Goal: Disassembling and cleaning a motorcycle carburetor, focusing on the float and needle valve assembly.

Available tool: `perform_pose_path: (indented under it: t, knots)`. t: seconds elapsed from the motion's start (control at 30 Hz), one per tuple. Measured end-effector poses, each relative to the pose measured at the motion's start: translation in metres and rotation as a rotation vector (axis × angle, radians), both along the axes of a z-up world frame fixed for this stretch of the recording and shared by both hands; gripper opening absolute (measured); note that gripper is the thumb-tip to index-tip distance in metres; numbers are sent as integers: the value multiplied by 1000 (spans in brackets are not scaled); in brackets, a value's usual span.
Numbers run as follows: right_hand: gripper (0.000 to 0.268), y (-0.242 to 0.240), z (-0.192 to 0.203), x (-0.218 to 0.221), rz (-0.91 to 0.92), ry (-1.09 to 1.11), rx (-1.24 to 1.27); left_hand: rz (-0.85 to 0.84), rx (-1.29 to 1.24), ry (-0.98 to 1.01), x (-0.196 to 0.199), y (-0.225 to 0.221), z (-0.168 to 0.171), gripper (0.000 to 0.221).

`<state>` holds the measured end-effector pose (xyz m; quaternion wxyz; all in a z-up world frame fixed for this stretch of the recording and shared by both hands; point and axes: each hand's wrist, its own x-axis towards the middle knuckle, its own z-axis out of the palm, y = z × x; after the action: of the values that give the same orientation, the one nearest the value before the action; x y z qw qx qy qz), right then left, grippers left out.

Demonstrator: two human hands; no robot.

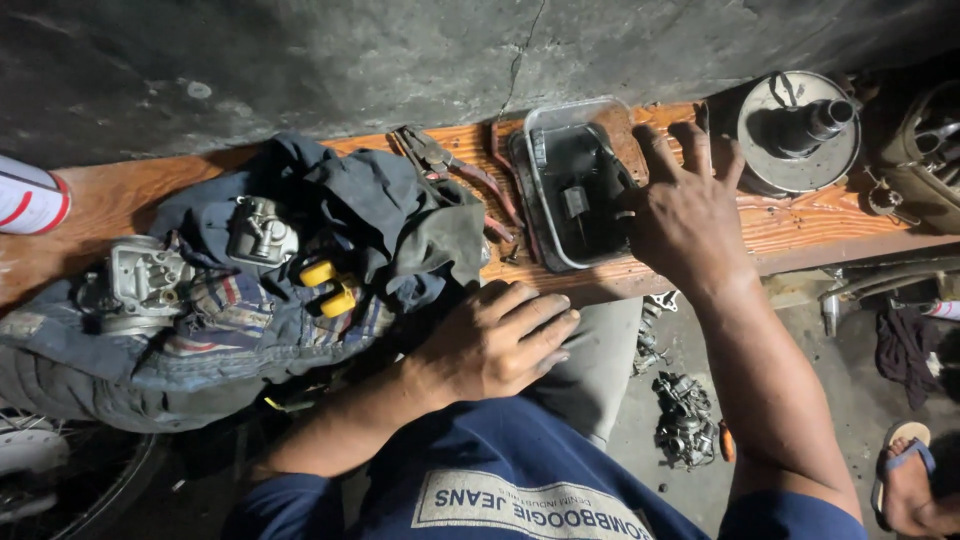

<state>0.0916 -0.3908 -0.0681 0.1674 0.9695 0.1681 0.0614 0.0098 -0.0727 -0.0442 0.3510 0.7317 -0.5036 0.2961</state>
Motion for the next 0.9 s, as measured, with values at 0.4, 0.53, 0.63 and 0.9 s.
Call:
perform_pose_path:
  t: [0.4,0.53,0.63,0.9]
  knots:
    - [23,53,56,-6,-30,110,117,-54,43,252,-11,15,20,31]
    - [22,55,57,-8,-62,148,111,-36,37,224,-12,15,14,30]
    - [27,59,64,-13,-8,89,10,37,-29,-21,-9,14,2,28]
    - [16,39,43,-4,73,-2,153,120,-44,-22,-16,33,1,27]
